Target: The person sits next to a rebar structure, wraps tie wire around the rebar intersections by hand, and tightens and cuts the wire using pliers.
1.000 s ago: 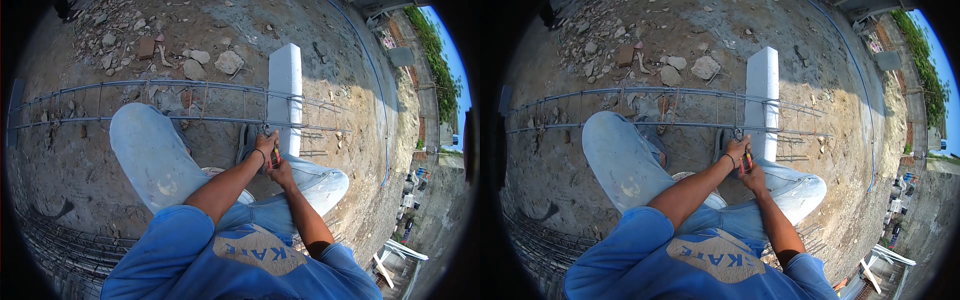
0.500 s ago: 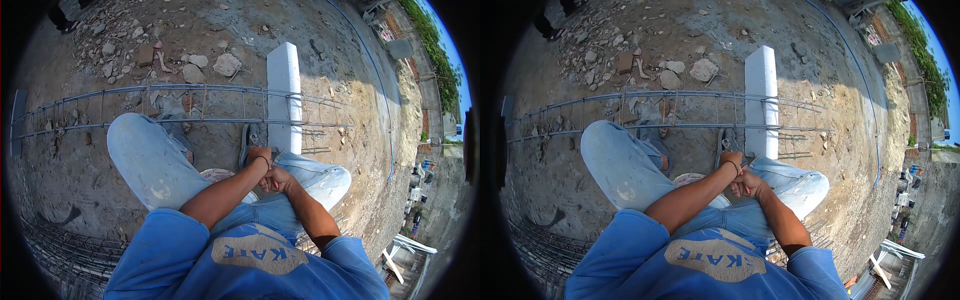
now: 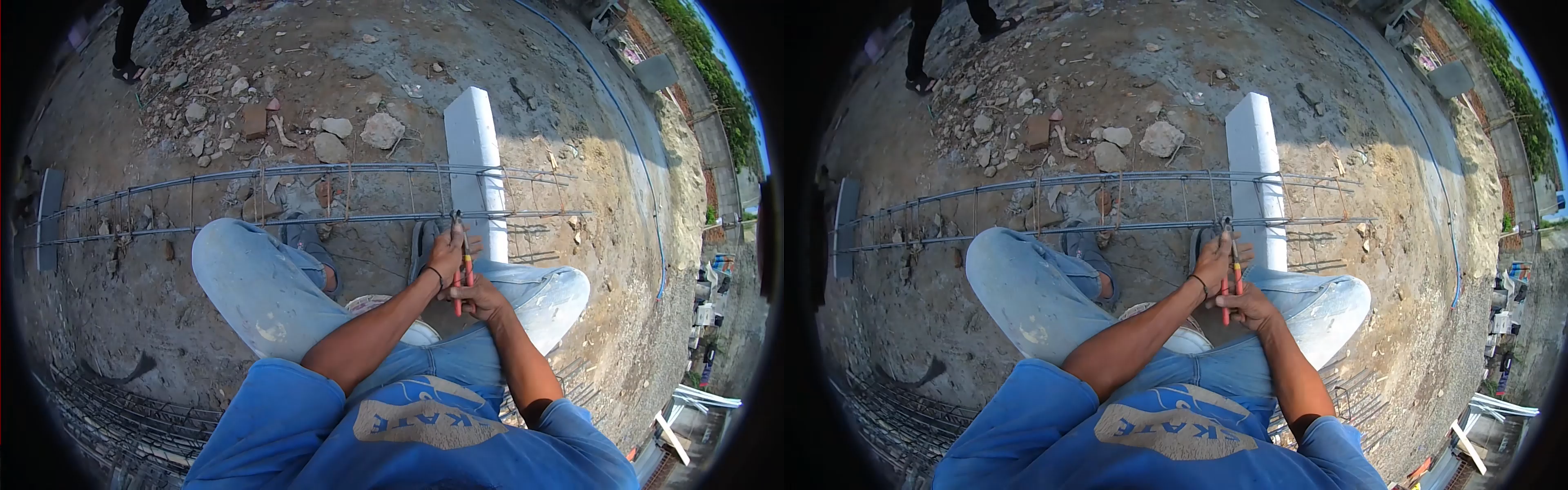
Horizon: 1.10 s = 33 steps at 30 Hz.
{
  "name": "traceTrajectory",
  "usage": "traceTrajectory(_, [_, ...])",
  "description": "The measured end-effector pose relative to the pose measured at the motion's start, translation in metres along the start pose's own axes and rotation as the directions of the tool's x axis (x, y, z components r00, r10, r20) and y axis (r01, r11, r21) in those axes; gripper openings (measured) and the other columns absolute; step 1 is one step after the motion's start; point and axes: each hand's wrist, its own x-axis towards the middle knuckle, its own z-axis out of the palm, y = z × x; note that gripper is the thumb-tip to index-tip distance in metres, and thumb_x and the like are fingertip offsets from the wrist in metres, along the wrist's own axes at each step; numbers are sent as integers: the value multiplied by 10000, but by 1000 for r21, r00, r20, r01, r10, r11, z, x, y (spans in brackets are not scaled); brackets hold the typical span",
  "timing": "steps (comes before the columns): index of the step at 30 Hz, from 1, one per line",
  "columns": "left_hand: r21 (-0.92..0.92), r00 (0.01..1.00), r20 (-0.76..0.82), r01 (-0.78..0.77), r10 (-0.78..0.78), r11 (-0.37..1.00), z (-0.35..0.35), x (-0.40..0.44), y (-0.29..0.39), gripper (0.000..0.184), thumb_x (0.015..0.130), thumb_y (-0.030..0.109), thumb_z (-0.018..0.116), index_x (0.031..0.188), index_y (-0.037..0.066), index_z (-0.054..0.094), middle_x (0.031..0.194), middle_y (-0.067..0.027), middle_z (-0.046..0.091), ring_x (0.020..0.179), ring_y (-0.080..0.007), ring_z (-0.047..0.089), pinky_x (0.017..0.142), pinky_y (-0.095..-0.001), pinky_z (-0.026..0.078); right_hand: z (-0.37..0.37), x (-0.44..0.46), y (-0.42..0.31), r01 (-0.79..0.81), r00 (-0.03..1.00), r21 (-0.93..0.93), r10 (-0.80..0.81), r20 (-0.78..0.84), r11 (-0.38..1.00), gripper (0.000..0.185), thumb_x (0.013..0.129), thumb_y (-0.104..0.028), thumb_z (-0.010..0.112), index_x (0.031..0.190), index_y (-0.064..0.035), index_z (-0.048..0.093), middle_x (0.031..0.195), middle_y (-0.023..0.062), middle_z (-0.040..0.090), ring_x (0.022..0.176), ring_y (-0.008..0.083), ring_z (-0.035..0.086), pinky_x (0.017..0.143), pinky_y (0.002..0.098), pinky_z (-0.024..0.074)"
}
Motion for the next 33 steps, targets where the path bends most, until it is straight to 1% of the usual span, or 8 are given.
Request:
traceTrajectory(3, [153, 973, 220, -101, 66, 983, 12, -15, 39, 598, 1076, 494, 368, 1418, 12, 463, 1265, -197, 651, 1097, -242, 680, 912, -383, 583, 16, -10, -19, -4, 996, 127, -7, 84, 992, 175, 900, -88, 740, 1034, 8, 678, 777, 102, 698, 490, 115, 561, 399, 214, 379])
traceTrajectory(7, [528, 980, 98, -198, 172, 826, 7, -26, 67, 611, 1086, 496, 318, 1368, -12, 506, 1162, -170, 707, 1076, -225, 686, 901, -376, 580, 24, 0, -22, 123, 980, 85, -134, 148, 989, 256, 940, -52, 662, 1175, 46, 634, 837, 134, 714, 698, 199, 712, 536, 264, 567])
traceTrajectory(17, [-33, 968, 4, -249, 249, 968, -59, -50, 89, 553, 1089, 456, 367, 1310, -11, 565, 1240, -153, 688, 1025, -190, 679, 939, -342, 556, 87, 5, -33, 164, 962, -32, -153, 228, 986, 637, 901, 105, 511, 1511, 32, 341, 1412, 215, 524, 1108, 397, 686, 871, 435, 627])
traceTrajectory(21, [-59, 897, -271, -378, 349, 924, -68, -67, 117, 438, 1092, 355, 446, 1267, -20, 590, 1211, -147, 697, 1060, -191, 680, 914, -330, 569, 105, -5, -52, 224, 935, 94, -241, 261, 970, 728, 897, 120, 500, 1569, -19, 256, 1461, 217, 488, 1142, 405, 669, 904, 441, 612])
traceTrajectory(23, [331, 836, -303, -358, 457, 873, -74, -77, 128, 334, 1088, 250, 481, 1239, -19, 608, 1180, -144, 703, 1099, -199, 677, 878, -316, 585, 102, -1, -59, 129, 915, 279, -223, 338, 952, 774, 888, 138, 488, 1590, -66, 232, 1477, 211, 471, 1168, 401, 658, 932, 444, 599])
traceTrajectory(29, [461, 911, -16, -358, 411, 812, -73, -119, 159, 314, 1089, 215, 466, 1217, -39, 599, 1196, -185, 680, 1132, -236, 672, 936, -338, 587, 119, 3, -64, 247, 905, 198, -299, 303, 949, 774, 878, 104, 513, 1587, -37, 237, 1456, 210, 481, 1155, 387, 669, 968, 447, 576])
traceTrajectory(31, [164, 972, -151, -155, 180, 974, -87, -125, 188, 326, 1086, 249, 465, 1200, -28, 593, 1181, -187, 683, 1116, -243, 678, 924, -338, 591, 120, 5, -66, 331, 852, 67, -329, 408, 941, 699, 891, 70, 537, 1546, -7, 304, 1396, 201, 531, 1142, 364, 679, 955, 419, 580])
traceTrajectory(33, [286, 995, -51, -62, 80, 956, -102, -128, 226, 326, 1087, 271, 447, 1159, -14, 587, 1137, -193, 696, 1048, -260, 701, 895, -356, 601, 119, 9, -66, 408, 799, -61, -324, 507, 911, 629, 905, 36, 561, 1505, 23, 371, 1335, 192, 581, 1129, 341, 689, 941, 392, 583])
